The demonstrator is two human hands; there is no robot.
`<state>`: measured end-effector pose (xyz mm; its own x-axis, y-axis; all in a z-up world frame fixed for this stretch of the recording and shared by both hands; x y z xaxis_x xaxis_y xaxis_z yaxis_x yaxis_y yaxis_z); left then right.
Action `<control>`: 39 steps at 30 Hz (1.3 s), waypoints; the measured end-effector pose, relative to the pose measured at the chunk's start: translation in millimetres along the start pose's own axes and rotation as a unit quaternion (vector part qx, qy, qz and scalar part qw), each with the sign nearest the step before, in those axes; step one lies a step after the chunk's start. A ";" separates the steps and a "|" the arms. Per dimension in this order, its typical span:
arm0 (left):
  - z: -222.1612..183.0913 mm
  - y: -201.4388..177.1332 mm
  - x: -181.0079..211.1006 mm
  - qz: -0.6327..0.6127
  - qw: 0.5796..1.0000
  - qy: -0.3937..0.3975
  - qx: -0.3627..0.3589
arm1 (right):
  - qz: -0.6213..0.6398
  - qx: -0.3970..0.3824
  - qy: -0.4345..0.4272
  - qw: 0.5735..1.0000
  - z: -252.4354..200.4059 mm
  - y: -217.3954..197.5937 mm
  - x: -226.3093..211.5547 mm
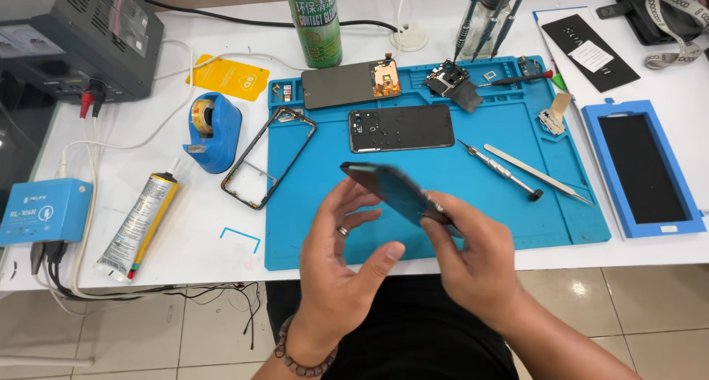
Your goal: The person assembles a smartphone by aligning and pressing the screen assembly onto the chassis, then detaches and reattaches the battery connector ribbon cable. They repeatedly check the fit of the screen and handle the internal components on a blue work mat.
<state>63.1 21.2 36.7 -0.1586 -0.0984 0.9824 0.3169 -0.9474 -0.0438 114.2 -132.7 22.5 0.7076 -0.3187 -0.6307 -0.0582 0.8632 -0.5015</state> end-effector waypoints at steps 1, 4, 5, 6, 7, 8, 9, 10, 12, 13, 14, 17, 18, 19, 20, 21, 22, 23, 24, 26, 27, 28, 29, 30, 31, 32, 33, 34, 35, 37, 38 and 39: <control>-0.8 4.3 -1.0 0.001 1.000 0.001 -0.002 | -0.001 0.002 0.001 1.000 3.6 0.2 -6.2; -0.1 18.3 -15.3 -0.123 0.990 -0.046 -0.048 | -0.094 0.021 -0.213 0.972 13.4 -2.1 -66.2; 0.9 20.6 -19.2 -0.158 0.984 -0.053 -0.062 | -0.099 0.023 -0.236 0.966 14.9 -2.0 -75.6; 2.8 23.5 -22.6 -0.192 0.977 -0.058 -0.077 | -0.105 0.025 -0.259 0.960 16.9 -2.2 -84.8; 2.5 21.4 -26.0 -0.191 0.977 -0.056 -0.079 | -0.107 0.028 -0.260 0.959 15.0 -3.8 -84.4; 2.9 22.3 -30.3 -0.231 0.966 -0.062 -0.100 | -0.099 0.018 -0.253 0.962 13.9 -3.3 -82.2; 3.4 23.3 -34.4 -0.270 0.953 -0.068 -0.120 | -0.091 0.007 -0.247 0.965 12.9 -2.7 -79.8; 4.3 19.7 -32.4 -0.269 0.953 -0.067 -0.124 | -0.093 0.011 -0.247 0.964 14.1 -11.3 -80.9; 4.8 16.2 -29.5 -0.248 0.955 -0.070 -0.150 | 0.039 -0.093 -0.193 0.976 17.0 -6.8 -72.5; 7.3 16.6 -30.5 -0.246 0.955 -0.068 -0.152 | 0.038 -0.090 -0.194 0.976 19.1 -10.6 -69.3; 6.6 20.9 -32.7 -0.311 0.930 -0.084 -0.180 | 0.064 -0.066 -0.172 0.981 20.7 -18.7 -62.5; 4.8 31.3 -39.9 -0.370 0.896 -0.098 -0.225 | 0.108 -0.015 -0.142 0.984 25.6 -31.6 -48.3; 5.4 34.6 -40.8 -0.366 0.894 -0.092 -0.240 | 0.127 0.009 -0.139 0.982 29.0 -36.3 -44.6; 5.3 37.3 -42.5 -0.365 0.893 -0.092 -0.244 | 0.124 0.013 -0.138 0.982 31.0 -36.4 -43.8; 3.9 41.4 -45.4 -0.381 0.882 -0.105 -0.257 | 0.130 0.016 -0.139 0.982 32.9 -35.7 -43.5; 2.5 45.2 -48.3 -0.396 0.870 -0.118 -0.270 | 0.135 0.018 -0.139 0.981 34.9 -34.8 -43.0; 3.0 46.7 -49.2 -0.395 0.869 -0.119 -0.272 | 0.135 0.020 -0.138 0.981 35.1 -33.8 -40.8; 3.7 48.5 -52.1 -0.380 0.875 -0.126 -0.272 | 0.140 0.014 -0.143 0.980 35.4 -31.1 -40.0; 4.4 50.5 -55.2 -0.365 0.881 -0.133 -0.271 | 0.144 0.007 -0.148 0.978 35.8 -28.4 -39.1; 6.2 52.2 -52.6 -0.352 0.888 -0.128 -0.265 | 0.136 0.012 -0.149 0.979 37.3 -27.9 -39.1; 6.7 51.9 -51.5 -0.339 0.896 -0.122 -0.259 | 0.130 0.015 -0.151 0.980 37.5 -27.5 -39.5; 6.1 51.8 -53.6 -0.339 0.896 -0.124 -0.259 | 0.130 0.016 -0.150 0.980 37.6 -27.5 -38.4; 5.6 51.5 -56.2 -0.342 0.895 -0.128 -0.258 | 0.116 0.012 -0.153 0.981 37.6 -26.7 -38.4; 4.4 51.9 -59.1 -0.346 0.893 -0.132 -0.257 | 0.101 0.008 -0.156 0.983 36.8 -26.5 -38.4; 5.6 52.7 -59.0 -0.346 0.892 -0.134 -0.259 | 0.100 0.009 -0.154 0.983 37.3 -26.9 -37.1; 5.7 52.5 -57.7 -0.343 0.894 -0.127 -0.259 | 0.095 0.007 -0.156 0.983 37.1 -26.8 -37.1; 5.7 51.9 -56.2 -0.340 0.896 -0.121 -0.260 | 0.090 0.006 -0.158 0.983 37.1 -26.4 -37.5; 6.1 51.5 -56.4 -0.340 0.896 -0.121 -0.259 | 0.090 0.005 -0.159 0.983 37.3 -26.4 -37.5; 6.1 51.4 -56.1 -0.337 0.897 -0.121 -0.260 | 0.084 0.000 -0.156 0.984 37.7 -25.6 -37.4; 5.4 51.0 -57.0 -0.334 0.897 -0.120 -0.263 | 0.078 -0.005 -0.154 0.985 37.3 -24.6 -37.2; 5.3 50.2 -58.6 -0.335 0.897 -0.121 -0.260 | 0.082 -0.004 -0.152 0.985 37.2 -24.2 -36.6; 5.3 49.5 -60.1 -0.337 0.897 -0.123 -0.258 | 0.087 -0.004 -0.150 0.985 37.3 -23.9 -36.0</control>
<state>93.2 -18.1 -23.5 0.0802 0.5590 0.8253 -0.2579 -0.7881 0.5589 116.3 -127.2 79.3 0.8628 -0.0357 -0.5043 -0.2011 0.8909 -0.4072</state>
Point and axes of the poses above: each hand's wrist, its own z-axis towards the middle knuckle, its own y-axis out of the palm, x = y × z, the point moved 10 cm from there along z, towards the middle knuckle, and after that the axes turned 11 degrees about -y, right-handed, at the moved point
